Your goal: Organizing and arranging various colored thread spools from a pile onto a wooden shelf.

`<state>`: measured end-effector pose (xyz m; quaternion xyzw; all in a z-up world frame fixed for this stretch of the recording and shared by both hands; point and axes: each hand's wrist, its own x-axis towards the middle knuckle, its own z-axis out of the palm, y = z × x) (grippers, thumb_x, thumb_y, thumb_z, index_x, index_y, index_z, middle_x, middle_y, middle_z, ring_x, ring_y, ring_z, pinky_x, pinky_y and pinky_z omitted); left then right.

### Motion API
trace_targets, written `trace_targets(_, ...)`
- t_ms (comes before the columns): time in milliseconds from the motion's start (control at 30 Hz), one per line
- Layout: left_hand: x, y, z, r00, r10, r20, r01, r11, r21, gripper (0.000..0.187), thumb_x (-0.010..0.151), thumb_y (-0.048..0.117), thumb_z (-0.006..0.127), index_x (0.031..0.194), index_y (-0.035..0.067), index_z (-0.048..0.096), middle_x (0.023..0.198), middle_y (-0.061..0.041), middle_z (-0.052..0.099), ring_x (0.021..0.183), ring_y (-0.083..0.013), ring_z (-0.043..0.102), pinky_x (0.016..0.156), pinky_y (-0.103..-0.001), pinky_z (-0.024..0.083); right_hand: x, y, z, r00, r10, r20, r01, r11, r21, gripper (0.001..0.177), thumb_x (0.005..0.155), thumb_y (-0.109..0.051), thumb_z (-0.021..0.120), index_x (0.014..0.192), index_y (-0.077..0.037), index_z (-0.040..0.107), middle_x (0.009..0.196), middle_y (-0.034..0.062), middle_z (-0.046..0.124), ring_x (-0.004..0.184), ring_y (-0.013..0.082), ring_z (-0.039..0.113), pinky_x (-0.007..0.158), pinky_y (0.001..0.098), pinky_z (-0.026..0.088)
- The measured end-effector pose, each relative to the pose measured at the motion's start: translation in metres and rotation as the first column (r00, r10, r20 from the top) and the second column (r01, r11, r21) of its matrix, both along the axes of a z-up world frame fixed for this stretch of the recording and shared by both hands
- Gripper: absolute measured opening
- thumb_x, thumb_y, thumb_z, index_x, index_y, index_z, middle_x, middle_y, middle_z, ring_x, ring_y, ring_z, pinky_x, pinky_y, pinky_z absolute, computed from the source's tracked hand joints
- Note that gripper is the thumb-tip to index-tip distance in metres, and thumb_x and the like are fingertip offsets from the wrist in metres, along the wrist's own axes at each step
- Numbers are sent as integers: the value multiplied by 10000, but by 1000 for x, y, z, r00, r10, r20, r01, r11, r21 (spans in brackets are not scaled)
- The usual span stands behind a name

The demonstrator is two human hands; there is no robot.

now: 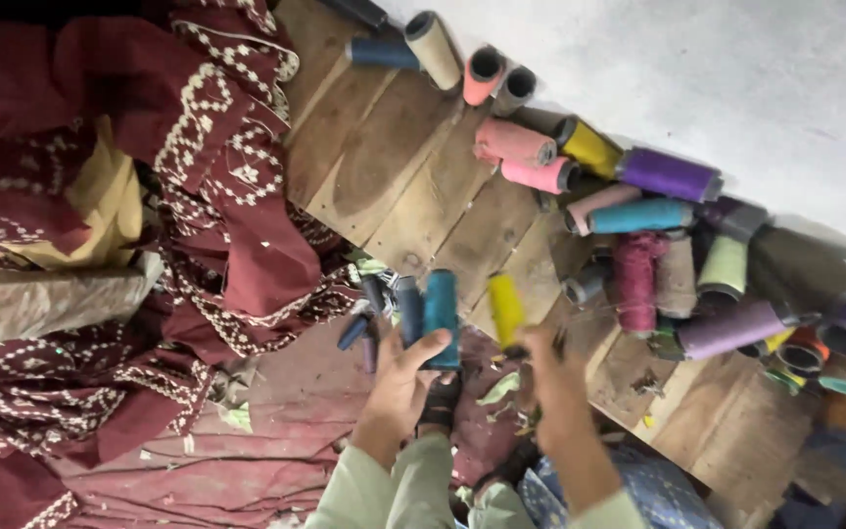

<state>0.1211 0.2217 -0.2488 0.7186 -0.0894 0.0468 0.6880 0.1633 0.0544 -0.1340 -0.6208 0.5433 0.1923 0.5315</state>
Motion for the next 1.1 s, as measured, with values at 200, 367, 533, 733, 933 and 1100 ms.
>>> trace_targets(200, 19, -40, 71, 528, -263, -808, -372, 783, -498, 551, 667, 48, 856, 1171, -36, 651, 916, -169, 743, 721, -309, 730, 560, -367, 610, -75, -19, -8, 929, -47, 366, -28, 980, 197, 419, 879, -258, 725, 1257, -78, 709, 466, 0, 403, 316, 53, 279, 290, 228, 180)
trace_targets(367, 27, -52, 109, 380, -290, -878, 60, 955, -289, 1088, 404, 345, 898, 1401, 52, 578, 1221, -153, 735, 1047, -251, 732, 925, -347, 627, -98, -68, -42, 929, 152, 337, -196, 976, 99, 391, 866, -152, 735, 1244, -55, 737, 416, 60, 388, 317, 118, 321, 308, 286, 234)
trace_targets(533, 5, -82, 141, 523, -320, -790, 118, 945, -304, 892, 472, 286, 908, 1300, 77, 653, 1140, -82, 752, 1002, -181, 703, 876, -305, 589, -117, -96, 7, 903, 104, 416, -194, 964, 180, 453, 878, -179, 733, 1313, -82, 654, 839, 107, 649, 382, 76, 262, 347, 261, 177)
trace_targets(733, -16, -118, 260, 510, -371, -776, 302, 922, -241, 979, 557, 326, 839, 1452, 143, 485, 1296, -82, 675, 1122, -213, 680, 947, -344, 564, -148, -127, 119, 894, 86, 440, -160, 978, 133, 517, 831, -300, 770, 1296, -101, 665, 716, 48, 565, 404, 94, 265, 387, 279, 179)
trace_targets(933, -53, -180, 337, 669, -402, -625, 449, 889, -91, 1202, 626, 562, 893, 1596, 119, 338, 1527, -244, 467, 1379, -386, 520, 990, -450, 533, -194, -172, 199, 705, 109, 701, -113, 993, -41, 424, 920, -287, 768, 1240, -37, 648, 582, 8, 544, 359, 51, 437, 328, 198, 317)
trace_targets(1100, -78, -237, 370, 758, -570, -317, 596, 803, -19, 1029, 604, 636, 908, 1436, 174, 516, 1149, -163, 658, 1156, -306, 661, 1017, -416, 506, -235, -210, 271, 618, 204, 759, -70, 976, -206, 245, 943, -299, 756, 1024, -72, 707, 492, 36, 522, 343, 101, 458, 323, 231, 362)
